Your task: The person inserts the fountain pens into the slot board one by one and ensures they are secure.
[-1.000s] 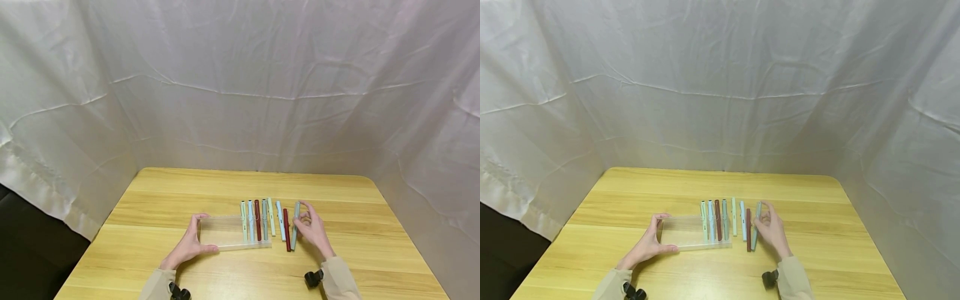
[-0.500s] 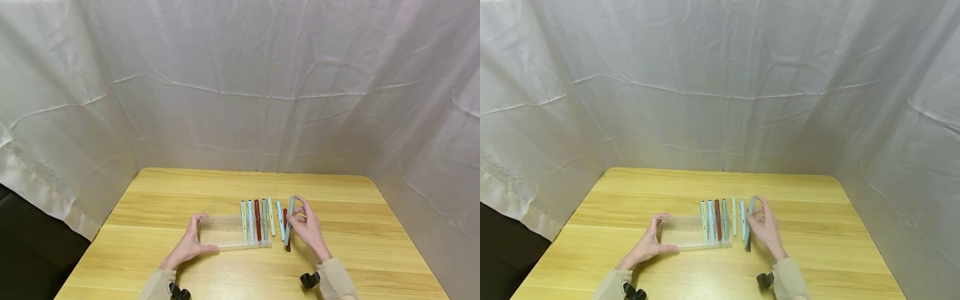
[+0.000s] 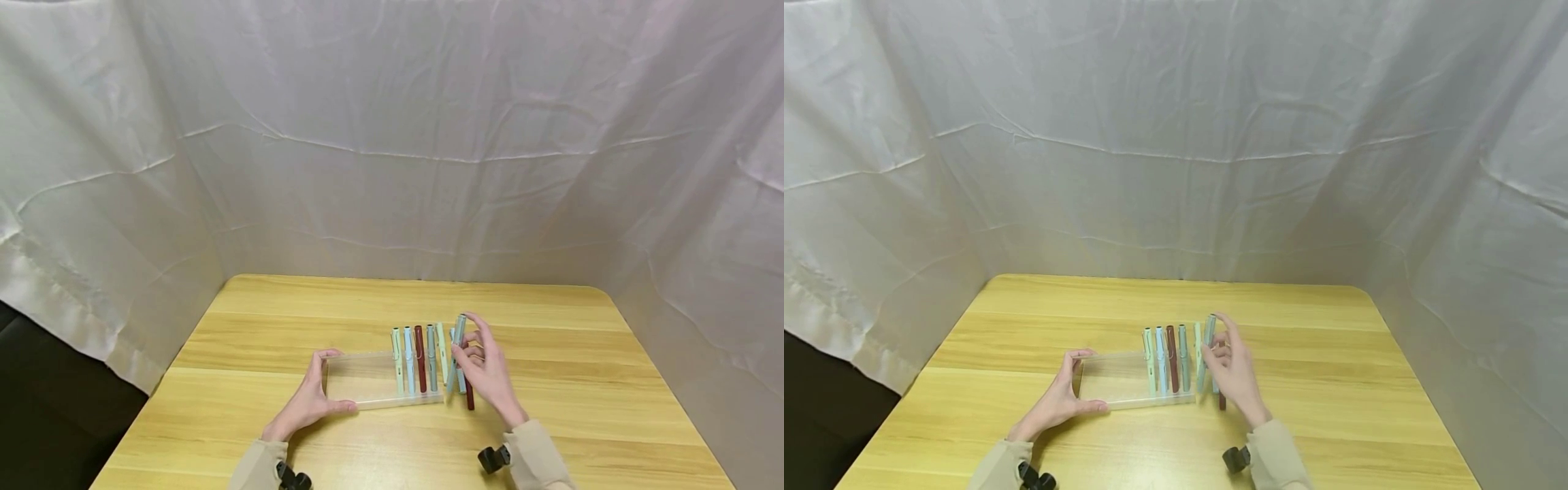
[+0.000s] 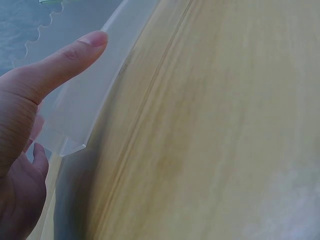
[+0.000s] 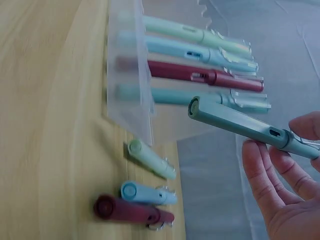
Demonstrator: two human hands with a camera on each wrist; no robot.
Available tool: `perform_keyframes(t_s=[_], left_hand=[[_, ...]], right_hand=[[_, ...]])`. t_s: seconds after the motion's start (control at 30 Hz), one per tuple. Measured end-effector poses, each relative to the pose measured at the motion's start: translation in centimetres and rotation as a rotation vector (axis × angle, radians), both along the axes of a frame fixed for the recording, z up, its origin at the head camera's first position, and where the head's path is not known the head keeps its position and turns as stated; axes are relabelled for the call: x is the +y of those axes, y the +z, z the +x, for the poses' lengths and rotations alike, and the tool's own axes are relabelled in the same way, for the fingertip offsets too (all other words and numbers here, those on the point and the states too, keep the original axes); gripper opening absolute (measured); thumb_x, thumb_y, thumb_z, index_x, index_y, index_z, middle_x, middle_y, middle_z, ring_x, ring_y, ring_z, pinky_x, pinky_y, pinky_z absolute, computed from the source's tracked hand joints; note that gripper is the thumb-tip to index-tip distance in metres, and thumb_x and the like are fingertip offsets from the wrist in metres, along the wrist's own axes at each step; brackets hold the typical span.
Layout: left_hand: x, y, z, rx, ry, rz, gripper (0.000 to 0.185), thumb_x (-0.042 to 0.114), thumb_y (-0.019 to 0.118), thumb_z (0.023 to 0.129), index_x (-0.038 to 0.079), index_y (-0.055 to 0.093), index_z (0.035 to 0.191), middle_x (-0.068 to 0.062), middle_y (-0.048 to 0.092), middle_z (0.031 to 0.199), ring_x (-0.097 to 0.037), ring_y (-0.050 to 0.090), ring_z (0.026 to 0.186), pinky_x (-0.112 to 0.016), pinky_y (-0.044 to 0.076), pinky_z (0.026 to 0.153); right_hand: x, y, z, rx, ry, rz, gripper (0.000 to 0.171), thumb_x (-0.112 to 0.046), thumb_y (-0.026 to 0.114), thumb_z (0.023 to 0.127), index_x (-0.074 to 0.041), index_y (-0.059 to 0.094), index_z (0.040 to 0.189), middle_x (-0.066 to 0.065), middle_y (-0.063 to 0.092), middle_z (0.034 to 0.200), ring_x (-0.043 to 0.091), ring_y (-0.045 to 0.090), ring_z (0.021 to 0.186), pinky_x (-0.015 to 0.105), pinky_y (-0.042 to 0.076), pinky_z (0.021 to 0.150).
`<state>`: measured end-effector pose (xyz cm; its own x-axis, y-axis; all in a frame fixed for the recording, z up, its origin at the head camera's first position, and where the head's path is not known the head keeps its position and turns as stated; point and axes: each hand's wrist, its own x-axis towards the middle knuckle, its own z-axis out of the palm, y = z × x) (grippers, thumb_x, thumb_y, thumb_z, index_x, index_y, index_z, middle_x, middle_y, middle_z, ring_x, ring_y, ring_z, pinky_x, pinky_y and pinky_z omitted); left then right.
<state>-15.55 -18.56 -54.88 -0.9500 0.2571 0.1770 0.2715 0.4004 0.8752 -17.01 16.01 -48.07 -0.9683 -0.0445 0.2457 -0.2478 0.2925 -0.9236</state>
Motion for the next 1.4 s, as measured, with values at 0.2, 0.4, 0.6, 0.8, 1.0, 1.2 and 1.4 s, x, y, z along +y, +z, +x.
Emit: perform_keyframes(t_s=[0.2,0.4,0.6,0.8,1.0,1.2,1.4], left_hand=[[0.0,0.0,0.0,0.005,-0.006,0.009,0.104,0.026,0.097,0.059,0.005,0.033,0.138,-0.017,0.040,0.146,-0.039,0.031,0.147,-0.065,0.016,0.125],[0.0,0.0,0.0,0.003,-0.004,0.007,0.104,0.025,0.097,0.059,0.006,0.034,0.138,-0.017,0.039,0.147,-0.039,0.031,0.147,-0.065,0.016,0.125],[0.0,0.0,0.0,0.016,0.001,0.005,0.102,0.025,0.097,0.060,0.006,0.034,0.138,-0.018,0.039,0.147,-0.042,0.032,0.146,-0.068,0.017,0.123],[0.1,0.1,0.0,-0.010,0.011,0.002,0.104,0.025,0.097,0.059,0.008,0.034,0.139,-0.017,0.038,0.148,-0.041,0.030,0.147,-0.067,0.017,0.124],[0.2,0.0,0.1,-0.009,0.026,-0.002,0.105,0.026,0.097,0.059,0.007,0.034,0.139,-0.018,0.038,0.149,-0.041,0.032,0.146,-0.068,0.018,0.123],[0.3,0.1,0.2,-0.020,0.034,0.003,0.105,0.026,0.097,0.059,0.007,0.033,0.140,-0.018,0.037,0.149,-0.042,0.030,0.147,-0.068,0.017,0.124],[0.4,0.0,0.2,0.029,0.041,-0.009,0.104,0.025,0.097,0.059,0.007,0.034,0.139,-0.018,0.039,0.147,-0.040,0.035,0.143,-0.068,0.023,0.122]], right_hand=[[-1.2,0.2,0.1,0.042,0.010,0.003,0.068,0.000,0.067,0.092,-0.016,0.037,0.151,0.019,0.064,0.102,0.023,0.069,0.076,0.033,0.064,0.065],[-2.3,0.2,0.2,0.061,0.025,-0.020,0.068,-0.001,0.069,0.092,-0.015,0.038,0.151,0.018,0.064,0.103,0.028,0.071,0.080,0.028,0.064,0.069],[-3.4,0.0,0.4,0.103,0.053,-0.018,0.066,-0.006,0.071,0.092,-0.012,0.039,0.150,0.017,0.065,0.104,0.029,0.072,0.082,0.024,0.063,0.075],[-4.5,-0.2,0.5,0.131,0.074,-0.006,0.064,-0.008,0.070,0.093,-0.015,0.040,0.149,0.016,0.065,0.104,0.028,0.072,0.082,0.025,0.063,0.076],[-5.5,-0.3,0.6,0.150,0.093,0.010,0.061,-0.008,0.069,0.094,-0.015,0.041,0.148,0.016,0.065,0.107,0.028,0.073,0.083,0.026,0.063,0.079],[-6.5,-0.7,0.5,0.201,0.120,0.039,0.060,-0.008,0.069,0.094,-0.011,0.042,0.148,0.016,0.066,0.106,0.026,0.074,0.083,0.026,0.064,0.077],[-7.5,-1.3,0.4,0.244,0.145,0.032,0.062,-0.002,0.069,0.093,-0.011,0.042,0.147,0.019,0.068,0.104,0.031,0.074,0.082,0.031,0.065,0.074]])
